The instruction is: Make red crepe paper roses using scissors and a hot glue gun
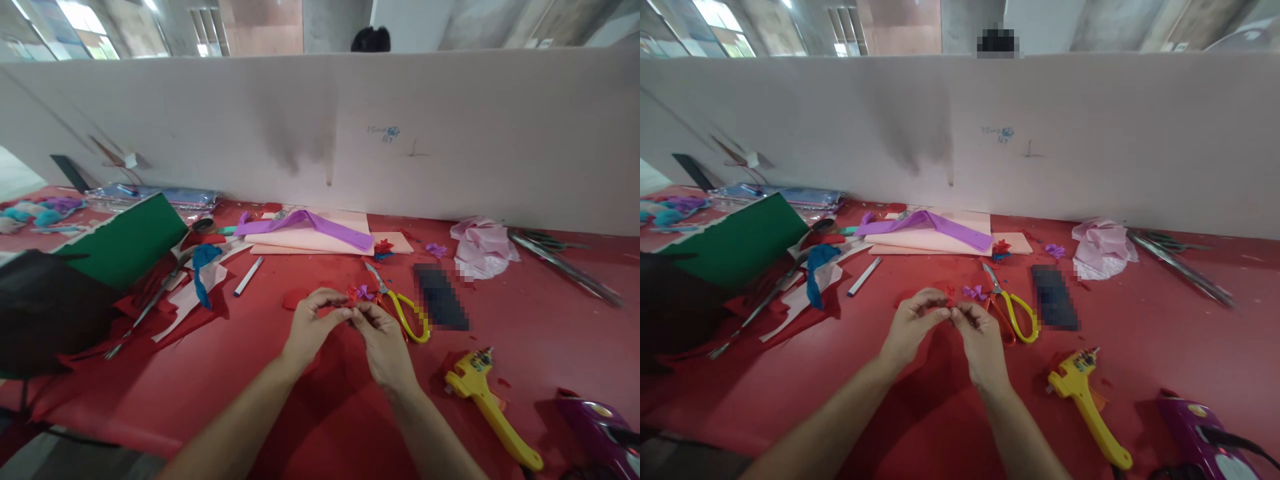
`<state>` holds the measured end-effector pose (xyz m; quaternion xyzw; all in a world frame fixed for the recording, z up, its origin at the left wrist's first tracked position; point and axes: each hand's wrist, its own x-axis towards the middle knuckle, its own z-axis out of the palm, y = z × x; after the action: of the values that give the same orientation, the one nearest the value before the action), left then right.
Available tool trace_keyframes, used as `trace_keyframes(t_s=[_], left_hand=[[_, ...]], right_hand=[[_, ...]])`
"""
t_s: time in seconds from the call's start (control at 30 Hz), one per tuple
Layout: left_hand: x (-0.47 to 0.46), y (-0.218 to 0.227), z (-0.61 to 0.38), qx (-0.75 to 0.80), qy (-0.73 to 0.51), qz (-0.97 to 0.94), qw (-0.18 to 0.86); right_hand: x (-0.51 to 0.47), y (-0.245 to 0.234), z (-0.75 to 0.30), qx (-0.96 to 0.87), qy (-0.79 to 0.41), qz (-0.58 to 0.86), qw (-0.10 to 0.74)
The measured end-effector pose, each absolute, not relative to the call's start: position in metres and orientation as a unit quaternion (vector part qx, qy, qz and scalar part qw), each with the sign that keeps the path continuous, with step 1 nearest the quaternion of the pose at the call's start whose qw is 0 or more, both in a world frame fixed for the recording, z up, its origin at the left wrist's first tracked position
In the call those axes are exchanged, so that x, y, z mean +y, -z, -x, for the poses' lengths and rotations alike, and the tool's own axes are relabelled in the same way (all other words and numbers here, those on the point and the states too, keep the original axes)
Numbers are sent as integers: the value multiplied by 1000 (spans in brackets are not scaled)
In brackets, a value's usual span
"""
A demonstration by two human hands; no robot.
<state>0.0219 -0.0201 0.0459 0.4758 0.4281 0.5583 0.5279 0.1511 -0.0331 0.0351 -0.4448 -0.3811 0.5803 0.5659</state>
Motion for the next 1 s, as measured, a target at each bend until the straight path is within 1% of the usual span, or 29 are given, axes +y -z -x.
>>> trace_keyframes(t_s=[0.07,0.23,0.33,0.47,0.63,0.87,1.0], left_hand=[[-19,-45,-22,416,-565,-450,553],[-17,-45,-21,350,-565,-365,653],[-17,-45,-20,329,-557,-332,686],[-16,-42,-19,316,-553,-305,709],[-16,-42,-17,306,-530,-322,722],[-14,-44,-9,260,-490,-371,745],[-14,-44,-8,262,-486,-383,741]], right_hand=[[-34,-36,-150,-386,-581,446,562],[-37,-38,-149,-407,-572,451,551],[-38,-38,-148,-431,-556,456,546],[-41,-38,-147,-450,-539,463,541],[-44,-38,-148,-464,-532,458,540],[-45,-40,-147,-456,-591,420,515],[-45,-42,-148,-460,-579,422,525]])
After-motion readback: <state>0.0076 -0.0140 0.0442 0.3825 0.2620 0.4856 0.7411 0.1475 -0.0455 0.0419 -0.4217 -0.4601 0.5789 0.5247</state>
